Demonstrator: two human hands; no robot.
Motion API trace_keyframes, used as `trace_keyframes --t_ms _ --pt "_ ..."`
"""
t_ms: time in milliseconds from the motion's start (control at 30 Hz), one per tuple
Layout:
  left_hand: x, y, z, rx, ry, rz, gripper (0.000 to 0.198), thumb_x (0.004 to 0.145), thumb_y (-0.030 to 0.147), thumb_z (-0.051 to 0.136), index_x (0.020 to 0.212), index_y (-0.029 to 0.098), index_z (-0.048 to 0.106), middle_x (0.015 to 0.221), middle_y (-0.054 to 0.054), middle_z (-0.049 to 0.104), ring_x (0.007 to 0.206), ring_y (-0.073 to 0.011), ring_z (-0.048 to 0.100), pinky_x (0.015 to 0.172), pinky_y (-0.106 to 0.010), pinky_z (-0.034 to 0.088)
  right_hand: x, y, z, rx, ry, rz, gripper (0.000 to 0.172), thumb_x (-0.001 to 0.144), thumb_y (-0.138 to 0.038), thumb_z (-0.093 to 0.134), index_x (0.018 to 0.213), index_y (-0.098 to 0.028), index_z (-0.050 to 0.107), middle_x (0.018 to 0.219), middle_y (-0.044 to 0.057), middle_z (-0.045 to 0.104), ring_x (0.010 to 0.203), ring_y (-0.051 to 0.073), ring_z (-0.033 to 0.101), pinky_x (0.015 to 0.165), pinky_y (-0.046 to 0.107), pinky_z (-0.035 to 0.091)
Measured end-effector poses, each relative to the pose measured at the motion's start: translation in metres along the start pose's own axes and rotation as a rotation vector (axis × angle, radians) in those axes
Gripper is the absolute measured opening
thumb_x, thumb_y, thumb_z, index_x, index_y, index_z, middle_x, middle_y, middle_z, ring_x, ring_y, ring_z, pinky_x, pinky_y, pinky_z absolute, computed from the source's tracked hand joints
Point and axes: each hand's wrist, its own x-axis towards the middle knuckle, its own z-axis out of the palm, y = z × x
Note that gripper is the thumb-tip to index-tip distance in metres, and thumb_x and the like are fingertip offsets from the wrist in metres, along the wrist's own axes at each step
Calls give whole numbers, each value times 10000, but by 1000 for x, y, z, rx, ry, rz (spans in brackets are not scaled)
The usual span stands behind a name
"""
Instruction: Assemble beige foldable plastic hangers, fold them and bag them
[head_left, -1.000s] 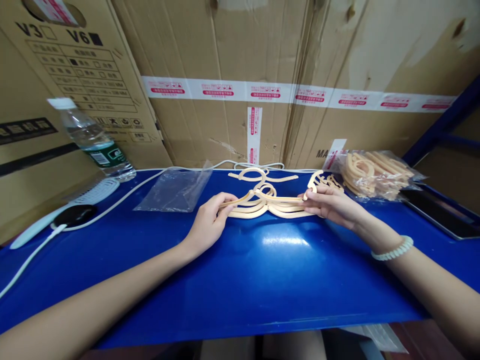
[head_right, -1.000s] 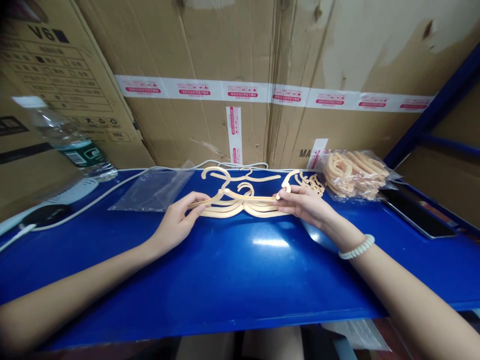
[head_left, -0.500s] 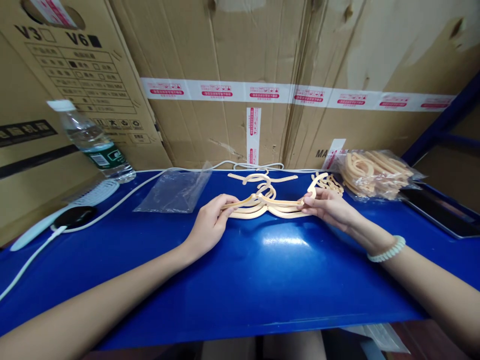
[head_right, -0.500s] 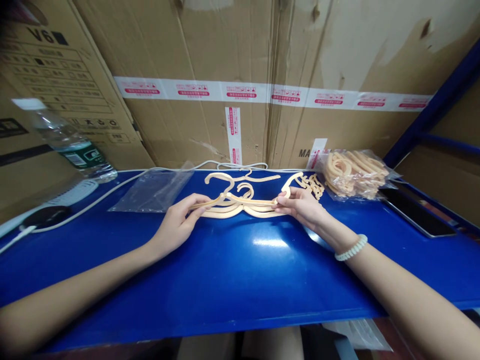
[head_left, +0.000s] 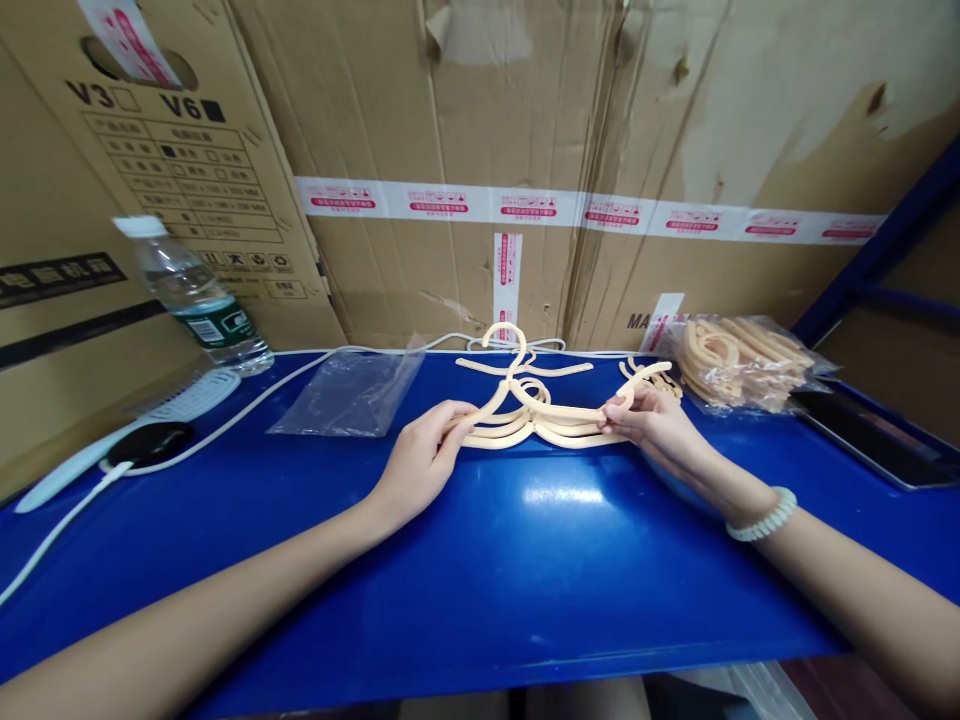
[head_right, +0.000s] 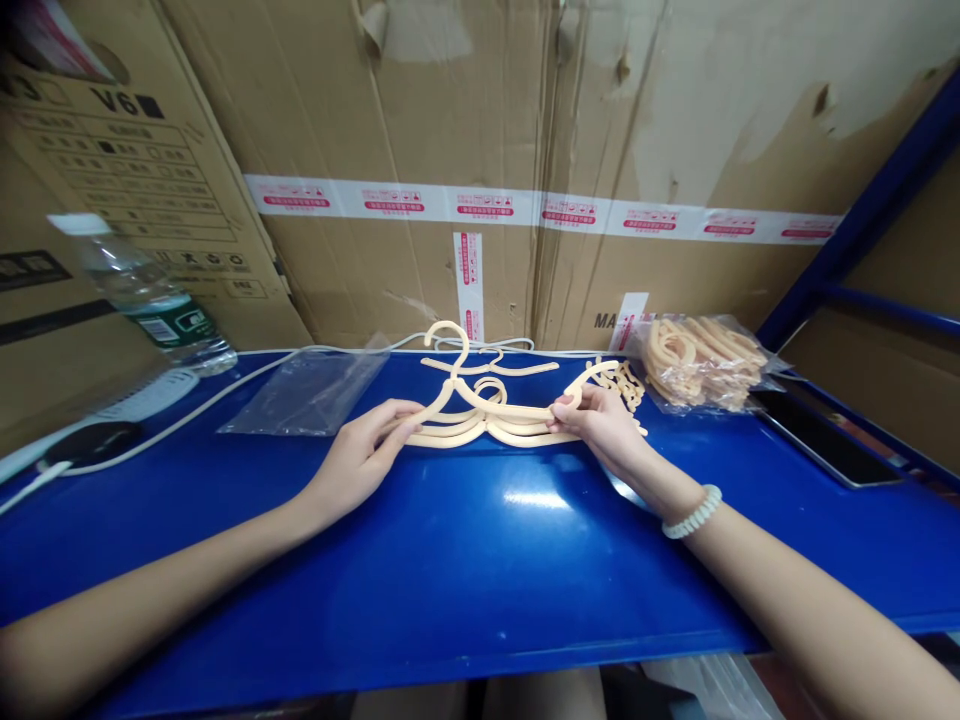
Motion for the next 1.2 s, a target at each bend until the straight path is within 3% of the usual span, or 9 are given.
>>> trace_keyframes --t_ms 100,267,333,500,600,733,800,967,1200 --pt "0 3 -1 36 -1 -18 182 933 285 557 1089 225 628 963 -18 714 794 -178 663 688 -281 480 0 -3 -1 50 5 -34 382 583 -359 919 709 -200 595 731 6 681 682 159 664 722 327 573" --pt "1 9 -10 64 26 -16 144 942 280 546 1049 227 628 938 -10 695 792 -170 640 685 -274 456 2 -20 -12 91 12 -67 356 658 -296 864 978 -218 728 817 3 677 727 148 640 615 267 526" --pt "3 10 -14 84 36 0 137 939 259 544 1040 223 630 962 -17 690 837 -181 639 710 -284 455 4 -27 -22 99 46 -101 297 679 -304 840 947 -213 750 854 15 690 725 144 619 600 269 505" --pt "8 9 -21 181 59 88 115 946 243 532 990 202 630 1020 -45 647 940 -209 611 806 -328 463 6 -45 -52 -25 72 -167 251 674 -393 830 869 -250 762 702 12 665 633 155 577 567 297 484" --pt "9 7 -25 286 16 152 125 952 244 528 951 199 645 980 -56 645 957 -235 583 853 -372 450 5 -55 -65 -279 -43 -81 317 642 -463 851 834 -224 768 762 45 708 648 165 601 573 293 488" --pt "8 7 -28 471 -138 242 116 943 211 546 916 207 659 921 -46 671 900 -243 568 797 -386 412 7 -60 -75 -676 -398 48 391 694 -529 817 870 -181 791 836 76 744 716 187 635 627 293 479" --pt "6 7 -28 517 -189 283 81 920 182 572 896 206 645 908 -36 680 872 -233 576 770 -375 399 9 -58 -80 -810 -488 37 404 718 -559 789 865 -182 790 851 72 748 759 202 643 658 295 472" --pt "3 9 -24 553 -245 337 53 909 164 578 913 205 611 942 -34 697 872 -228 596 727 -350 404 14 -53 -90 -1019 -514 63 406 711 -585 773 824 -195 773 708 36 704 649 182 602 603 285 429" --pt "0 8 -21 544 -282 387 112 953 158 514 901 208 600 927 -27 693 839 -210 622 721 -331 448 16 -49 -96 -1107 -512 66 383 721 -554 751 800 -180 748 714 55 711 645 192 612 583 285 429"
